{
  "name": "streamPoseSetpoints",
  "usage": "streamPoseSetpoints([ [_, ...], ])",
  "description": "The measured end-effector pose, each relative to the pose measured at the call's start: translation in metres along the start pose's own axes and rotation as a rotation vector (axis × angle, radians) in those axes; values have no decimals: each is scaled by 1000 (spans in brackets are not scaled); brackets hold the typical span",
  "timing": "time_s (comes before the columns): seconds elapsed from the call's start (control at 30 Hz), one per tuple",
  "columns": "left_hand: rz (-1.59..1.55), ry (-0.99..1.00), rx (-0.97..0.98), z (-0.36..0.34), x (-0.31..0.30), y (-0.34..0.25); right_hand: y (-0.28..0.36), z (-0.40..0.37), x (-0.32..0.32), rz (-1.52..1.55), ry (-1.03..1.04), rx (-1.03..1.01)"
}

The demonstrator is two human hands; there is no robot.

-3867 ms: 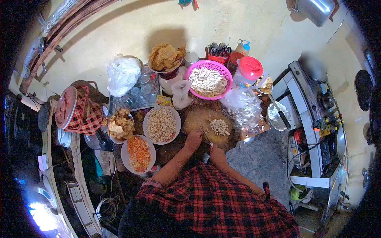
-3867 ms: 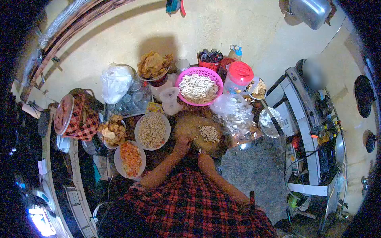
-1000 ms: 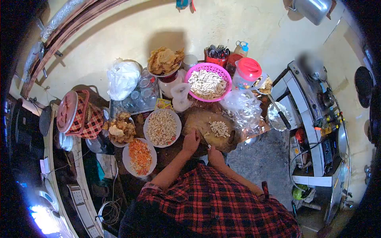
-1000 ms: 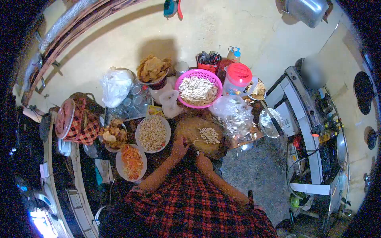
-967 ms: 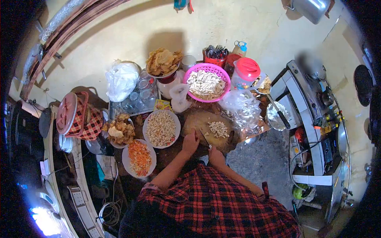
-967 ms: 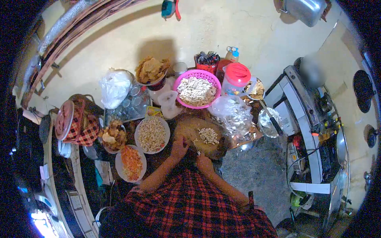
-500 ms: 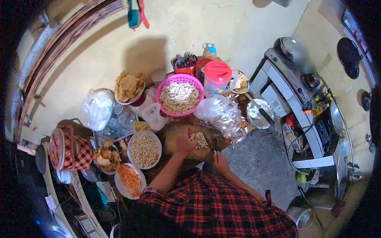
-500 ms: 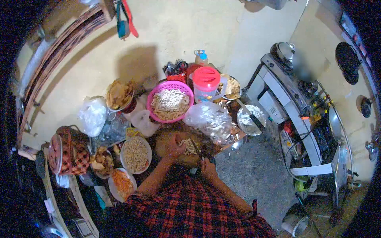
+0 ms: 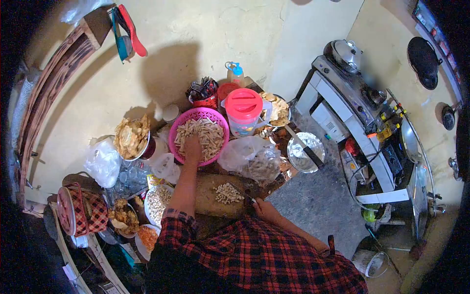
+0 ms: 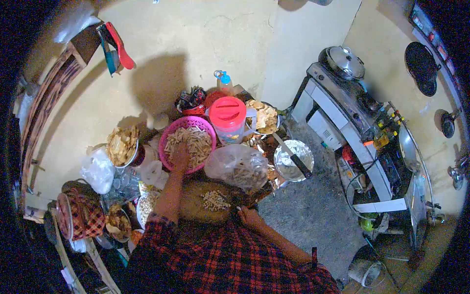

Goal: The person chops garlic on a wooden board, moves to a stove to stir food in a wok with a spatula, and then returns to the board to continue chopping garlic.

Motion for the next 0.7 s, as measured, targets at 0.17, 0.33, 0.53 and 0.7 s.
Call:
streamPoseSetpoints([
  [0.17, 14, -70, 13, -3, 4, 8, -9, 2, -2, -25, -19, -56],
  [0.33, -115, -468, 173, -36, -51, -13, 17, 11, -8, -33, 74, -27],
  [0.53, -478, -347, 316, -118, -67, -8, 39, 32, 39, -180, 322, -189],
  [0.7, -553, -131, 250, -181, -44, 24, 27, 24, 69, -279, 298, -53],
])
Point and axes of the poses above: each hand's wrist, its own z-axis towards the middle knuckle, its own x-axis out of the palm, y = z × x, the point moved 3 cm from there along z, towards the middle knuckle, and after that the axes turned 1 degree about y, right-handed, at the moved point
